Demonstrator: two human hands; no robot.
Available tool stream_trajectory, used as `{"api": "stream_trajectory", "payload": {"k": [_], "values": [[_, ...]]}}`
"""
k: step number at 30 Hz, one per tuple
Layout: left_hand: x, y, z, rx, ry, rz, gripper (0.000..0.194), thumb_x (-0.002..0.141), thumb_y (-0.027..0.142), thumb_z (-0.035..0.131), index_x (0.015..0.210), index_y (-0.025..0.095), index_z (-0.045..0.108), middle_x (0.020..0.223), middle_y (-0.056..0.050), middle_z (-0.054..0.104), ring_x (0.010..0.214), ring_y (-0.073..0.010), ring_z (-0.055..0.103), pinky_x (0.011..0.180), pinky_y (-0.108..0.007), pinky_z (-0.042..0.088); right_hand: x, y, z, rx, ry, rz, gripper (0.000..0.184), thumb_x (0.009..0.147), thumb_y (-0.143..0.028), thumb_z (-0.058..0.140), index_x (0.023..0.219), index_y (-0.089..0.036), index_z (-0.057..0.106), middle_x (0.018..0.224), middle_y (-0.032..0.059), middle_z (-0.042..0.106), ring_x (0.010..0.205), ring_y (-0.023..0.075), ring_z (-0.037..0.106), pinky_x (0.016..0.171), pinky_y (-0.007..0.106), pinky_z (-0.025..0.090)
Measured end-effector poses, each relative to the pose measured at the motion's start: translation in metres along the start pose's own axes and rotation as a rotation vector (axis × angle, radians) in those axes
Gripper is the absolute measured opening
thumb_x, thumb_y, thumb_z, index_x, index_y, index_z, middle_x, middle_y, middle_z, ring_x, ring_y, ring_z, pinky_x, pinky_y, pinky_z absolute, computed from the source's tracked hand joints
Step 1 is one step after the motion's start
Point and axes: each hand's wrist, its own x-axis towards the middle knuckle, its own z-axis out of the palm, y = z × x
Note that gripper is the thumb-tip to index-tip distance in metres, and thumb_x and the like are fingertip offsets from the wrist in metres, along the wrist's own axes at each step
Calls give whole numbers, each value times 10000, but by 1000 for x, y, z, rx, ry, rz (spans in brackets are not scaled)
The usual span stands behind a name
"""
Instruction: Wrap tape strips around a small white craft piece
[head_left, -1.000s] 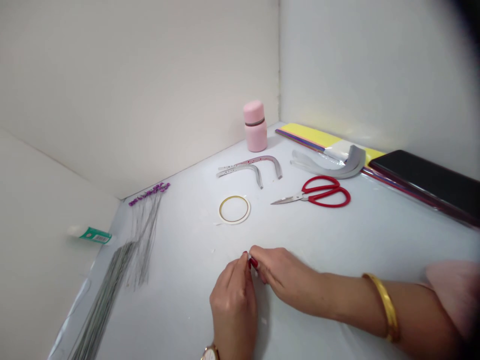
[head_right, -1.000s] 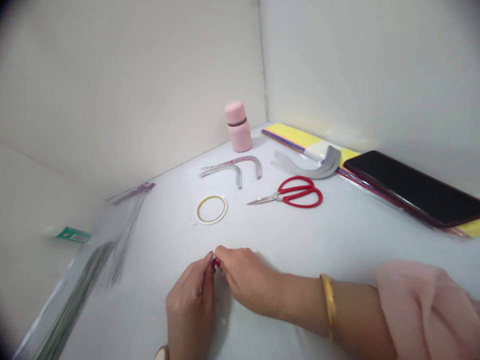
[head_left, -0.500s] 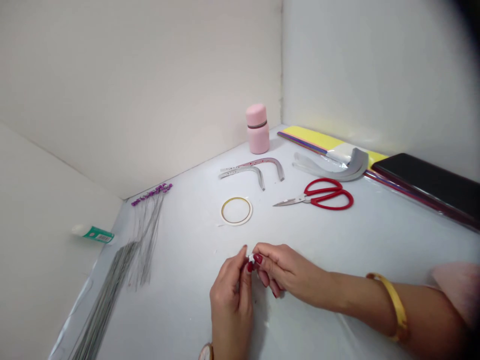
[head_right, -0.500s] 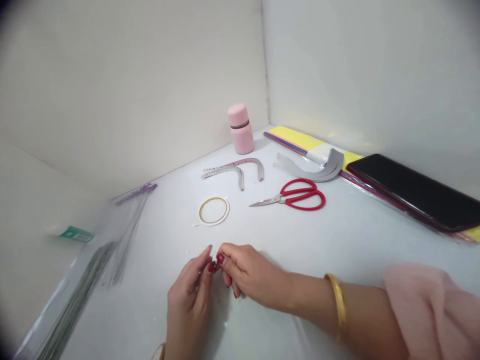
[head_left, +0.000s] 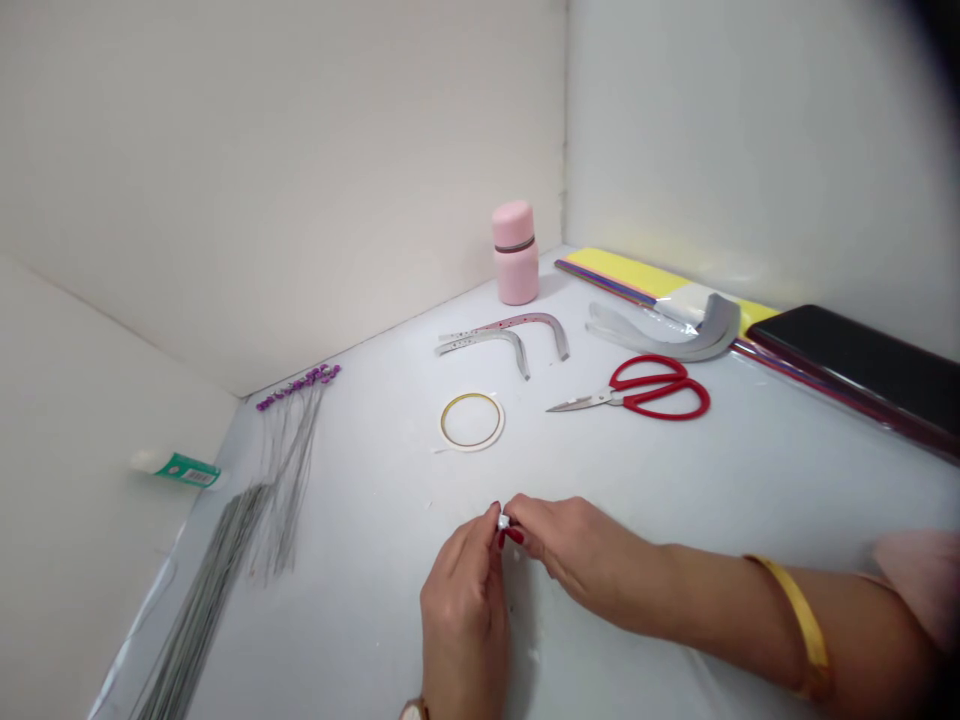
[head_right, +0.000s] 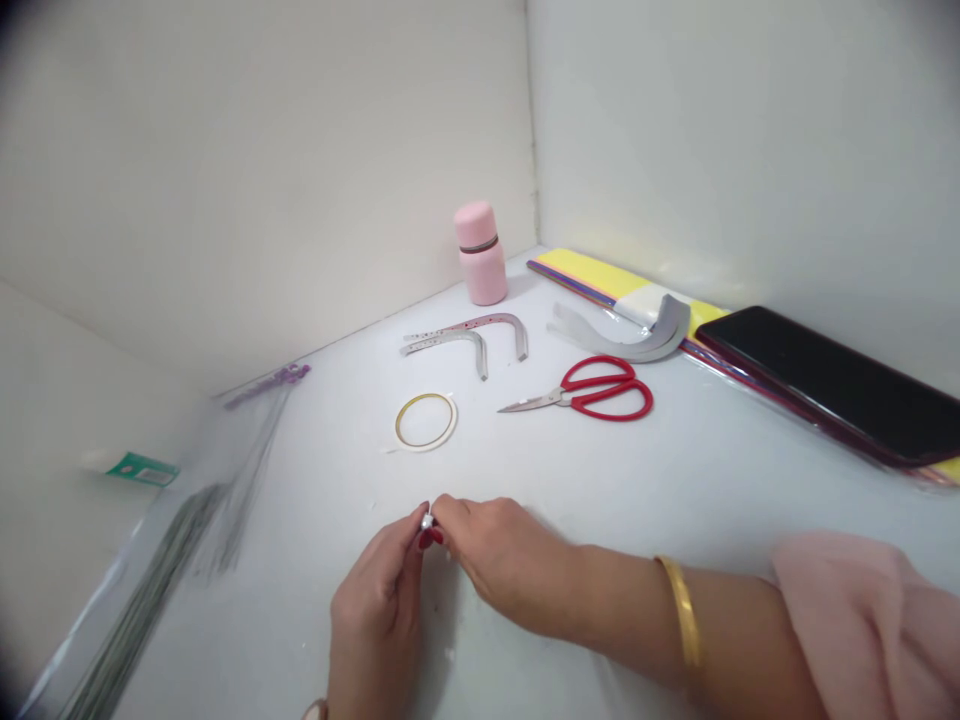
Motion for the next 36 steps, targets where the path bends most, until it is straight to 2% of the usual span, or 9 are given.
{"api": "stream_trajectory", "payload": {"k": [6,13,17,20,25,29,31,33,36], "values": [[2,5,-1,-6,24,30,267,824,55,412,1006,139,588,866,-92,666,790,-167,621,683,-264,499,0,1,0,-29,4,-49,123,848,-100,334,841,-193,413,743,10,567,610,130,508,545,228,325],[0,6,1,44,50,54,267,820,49,407,969,126,614,841,-110,674,773,-182,631,685,-274,493,-1,-2,0,-35,8,-20,128,841,-99,341,831,-194,426,733,9,561,605,133,510,554,228,343],[1,7,2,17,26,-11,275,824,56,400,990,135,605,827,-96,668,758,-180,626,671,-285,496,0,-2,1,-28,19,3,123,840,-103,344,841,-187,435,756,22,571,635,139,526,576,233,359],[2,7,1,-127,-3,-101,285,839,59,386,1028,147,581,906,-88,656,804,-159,611,700,-270,491,1,-4,-4,74,22,23,122,877,-170,328,806,-189,425,711,9,554,614,126,510,559,222,363],[1,3,-1,-228,-62,-105,293,860,82,373,1061,176,565,1005,-79,632,908,-153,585,787,-280,467,4,-7,-9,477,-25,106,293,920,-312,275,687,-180,395,580,-35,462,464,76,441,461,185,352],[0,4,-1,-238,2,-206,301,842,151,468,1140,178,509,1009,-67,640,883,-140,605,766,-251,480,5,-6,-5,687,-40,158,283,914,-339,295,706,-176,397,604,-37,473,439,62,432,442,181,362],[1,6,-2,-206,41,-224,230,810,179,531,1038,181,561,921,-45,663,816,-135,621,727,-236,485,5,-5,-2,715,-35,162,282,915,-350,290,722,-177,400,618,-33,481,438,61,428,432,179,357],[2,8,-3,-172,44,-189,139,814,165,521,926,184,601,842,-26,671,761,-124,623,695,-223,479,4,-4,0,697,-45,157,279,919,-339,276,736,-177,411,622,-29,489,444,63,432,434,179,356],[3,8,-4,-146,41,-141,173,836,120,470,925,167,610,845,-34,676,764,-116,621,694,-209,475,3,-3,0,608,-68,136,235,918,-265,270,770,-181,432,646,-23,505,480,71,462,465,183,369]]}}
